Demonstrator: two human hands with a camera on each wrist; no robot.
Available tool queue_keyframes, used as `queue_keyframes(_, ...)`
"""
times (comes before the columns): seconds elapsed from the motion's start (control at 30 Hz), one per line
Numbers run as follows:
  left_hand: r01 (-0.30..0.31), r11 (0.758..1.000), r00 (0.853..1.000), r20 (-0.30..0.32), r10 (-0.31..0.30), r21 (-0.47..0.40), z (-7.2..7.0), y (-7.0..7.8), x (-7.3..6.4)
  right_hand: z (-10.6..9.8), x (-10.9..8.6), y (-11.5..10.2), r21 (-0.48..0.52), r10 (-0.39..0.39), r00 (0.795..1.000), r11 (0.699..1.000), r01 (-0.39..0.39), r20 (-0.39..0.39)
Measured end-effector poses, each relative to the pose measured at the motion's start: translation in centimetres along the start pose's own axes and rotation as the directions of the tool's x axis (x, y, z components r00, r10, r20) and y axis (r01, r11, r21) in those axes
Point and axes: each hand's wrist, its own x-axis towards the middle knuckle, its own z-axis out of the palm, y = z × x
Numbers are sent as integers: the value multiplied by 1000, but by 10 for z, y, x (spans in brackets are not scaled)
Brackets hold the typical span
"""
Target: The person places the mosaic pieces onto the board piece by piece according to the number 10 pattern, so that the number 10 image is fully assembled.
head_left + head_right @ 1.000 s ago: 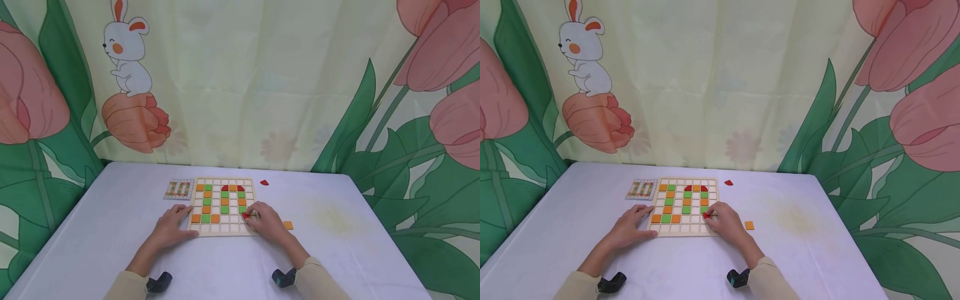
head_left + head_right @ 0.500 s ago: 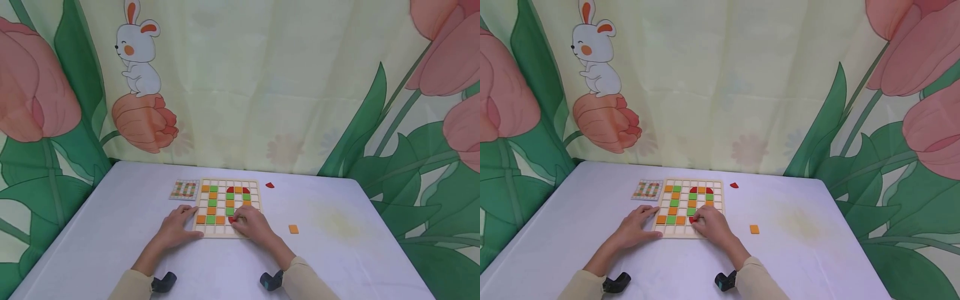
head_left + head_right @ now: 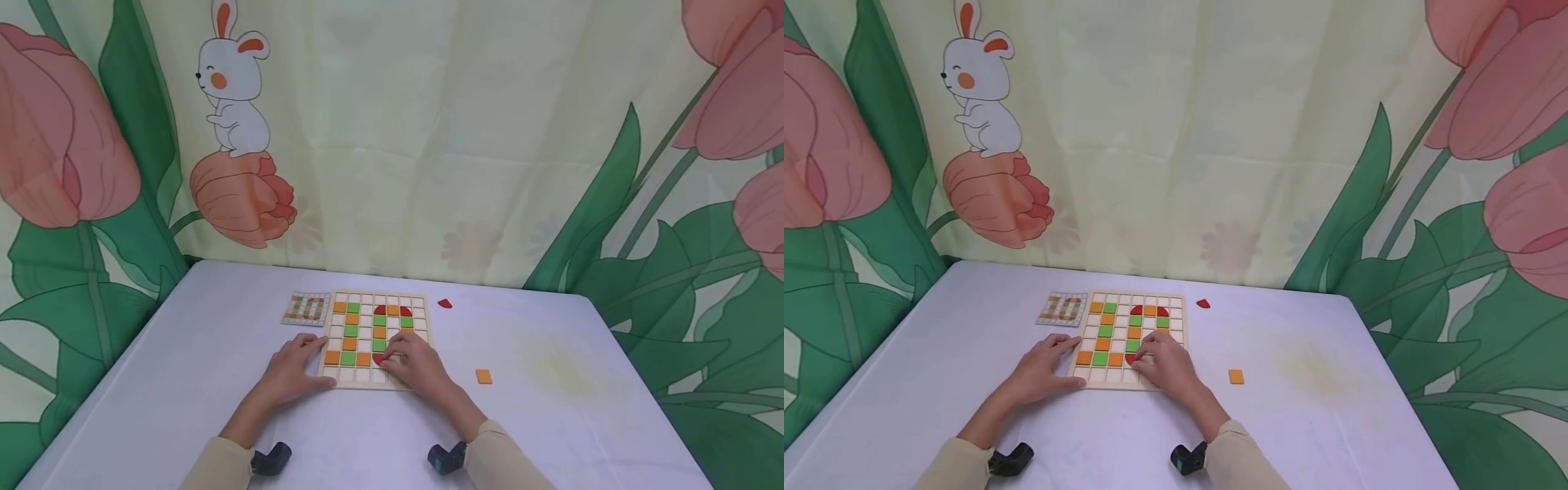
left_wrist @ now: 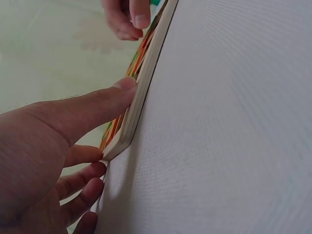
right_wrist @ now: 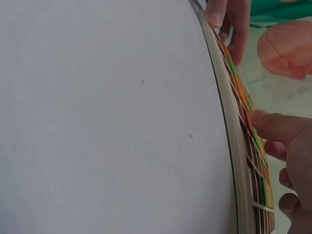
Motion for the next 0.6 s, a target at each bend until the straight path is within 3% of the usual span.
queue_keyframes(0.23,-11,1000,1000,5,11,9,0,-1,-1,-10,-8,9,2,19,1000,1000,-19,-23)
queue_keyframes(0.6,9,1000,1000,24,-9,-1,-3,1,0,-37,-30,27,15,146,988,989,-146,-44)
